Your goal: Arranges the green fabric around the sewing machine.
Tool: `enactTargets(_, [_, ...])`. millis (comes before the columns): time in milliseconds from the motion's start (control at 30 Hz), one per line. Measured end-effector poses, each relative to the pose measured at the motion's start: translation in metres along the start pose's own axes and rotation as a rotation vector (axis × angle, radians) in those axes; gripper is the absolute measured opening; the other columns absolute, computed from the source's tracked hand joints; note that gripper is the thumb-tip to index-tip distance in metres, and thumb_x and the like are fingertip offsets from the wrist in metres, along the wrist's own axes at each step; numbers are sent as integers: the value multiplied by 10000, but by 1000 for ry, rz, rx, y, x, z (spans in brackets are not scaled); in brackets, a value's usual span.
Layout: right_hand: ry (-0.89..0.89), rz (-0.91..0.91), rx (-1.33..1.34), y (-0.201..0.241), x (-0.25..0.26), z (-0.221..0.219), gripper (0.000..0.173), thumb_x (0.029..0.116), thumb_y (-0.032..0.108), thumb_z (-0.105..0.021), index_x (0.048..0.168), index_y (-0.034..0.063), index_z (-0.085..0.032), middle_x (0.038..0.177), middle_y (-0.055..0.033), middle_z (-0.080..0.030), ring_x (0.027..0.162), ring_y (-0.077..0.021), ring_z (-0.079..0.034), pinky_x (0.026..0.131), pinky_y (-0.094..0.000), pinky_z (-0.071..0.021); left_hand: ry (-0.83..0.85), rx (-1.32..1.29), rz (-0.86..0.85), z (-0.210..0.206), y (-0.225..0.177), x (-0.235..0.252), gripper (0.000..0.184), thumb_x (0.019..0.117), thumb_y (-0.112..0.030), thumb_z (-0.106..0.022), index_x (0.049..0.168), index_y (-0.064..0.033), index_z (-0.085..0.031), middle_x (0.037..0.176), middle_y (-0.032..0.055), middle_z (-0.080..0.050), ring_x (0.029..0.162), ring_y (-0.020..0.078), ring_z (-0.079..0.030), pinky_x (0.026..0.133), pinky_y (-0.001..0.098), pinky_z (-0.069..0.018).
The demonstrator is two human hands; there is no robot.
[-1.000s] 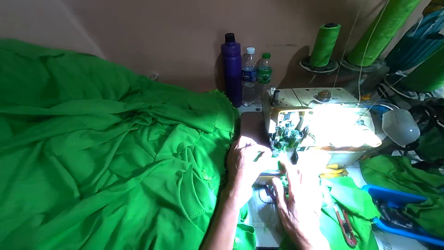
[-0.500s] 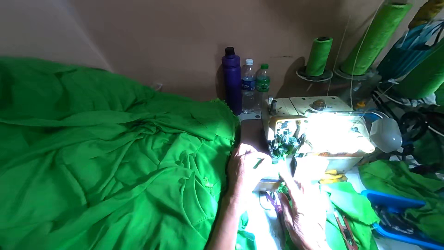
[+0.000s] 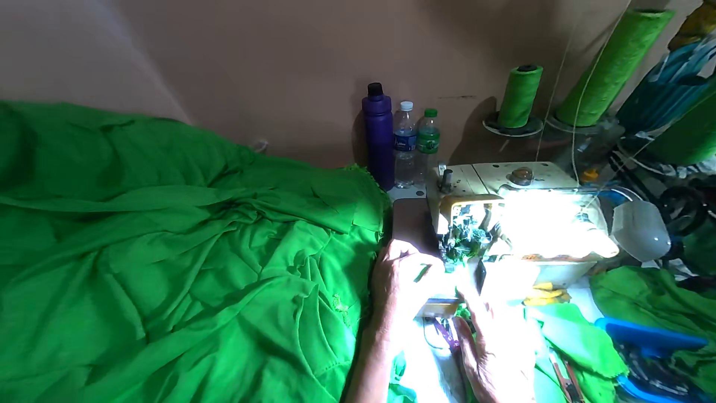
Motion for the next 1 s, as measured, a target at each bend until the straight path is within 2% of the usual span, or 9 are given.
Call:
enactTargets(167, [4, 18, -12, 1, 1, 0, 439, 977, 290, -544, 1349, 98, -677, 1208, -261, -676, 1010, -411, -673, 853, -546, -503, 9, 3, 13, 1, -3, 0, 129, 839, -240, -779, 895, -133, -824, 943, 73, -698, 964, 212, -637, 863, 372, -490])
enactTargets(367, [17, 15, 16, 1, 2, 1, 437, 973, 250, -549, 1348, 60, -666, 1090, -234, -689, 960, -391, -656, 836, -532, -490, 5, 11, 19, 1, -4, 0, 118, 840, -241, -778, 894, -149, -828, 936, 64, -701, 965, 209, -638, 863, 369, -486])
enactTargets(467, [27, 12, 41, 1, 2, 2, 427, 980, 238, -551, 1348, 52, -666, 1109, -229, -695, 984, -387, -655, 861, -523, -488, -19, 5, 9, 0, -2, -1, 116, 837, -243, -774, 881, -150, -827, 916, 53, -699, 948, 192, -642, 856, 354, -496])
enactTargets(633, [28, 43, 40, 0, 3, 4, 431, 997, 265, -538, 1342, 42, -668, 1101, -228, -699, 919, -356, -655, 804, -478, -495, -24, -3, 2, 0, -1, -1, 96, 826, -237, -781, 875, -170, -828, 914, 35, -689, 944, 166, -632, 856, 324, -492])
enactTargets(767, [39, 42, 58, -1, 3, 5, 423, 1018, 285, -527, 1348, 56, -659, 1116, -219, -703, 950, -330, -664, 840, -452, -496, -42, 9, -16, 0, -1, -3, 97, 817, -240, -778, 864, -174, -831, 901, 26, -694, 923, 151, -630, 838, 307, -487])
enactTargets(800, [45, 45, 58, -2, 4, 5, 422, 1015, 272, -525, 1349, 52, -659, 1088, -226, -693, 920, -336, -658, 810, -460, -495, -37, 11, -7, 0, -1, -2, 97, 820, -240, -776, 866, -174, -830, 898, 25, -691, 921, 146, -629, 835, 300, -488])
enactTargets(833, [53, 46, 58, -3, 5, 4, 431, 1010, 262, -522, 1355, 42, -656, 1117, -243, -697, 939, -363, -667, 823, -488, -501, -34, 9, 7, 0, -2, -1, 99, 821, -239, -773, 865, -171, -829, 892, 26, -689, 914, 143, -628, 827, 298, -488])
enactTargets(900, [28, 63, 73, -8, 11, -2, 468, 1028, 312, -473, 1368, 41, -649, 1163, -243, -702, 938, -361, -669, 807, -485, -498, 4, 7, 65, -1, -1, 3, 116, 836, -256, -766, 881, -166, -824, 908, 30, -685, 927, 145, -630, 829, 306, -494])
enactTargets(1000, [33, 41, 109, -11, 20, -5, 533, 1036, 376, -431, 1403, 39, -619, 1204, -236, -687, 980, -343, -662, 828, -481, -502, 100, 1, 215, -1, 0, 17, 159, 869, -236, -776, 972, -121, -811, 1018, 94, -683, 995, 206, -637, 869, 382, -518])
Point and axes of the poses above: each hand's wrist, its own x-axis towards the middle knuckle, its own z-axis out of the back of the hand, y = z × x, the point moved 3 cm from there along x, towards the middle knuckle
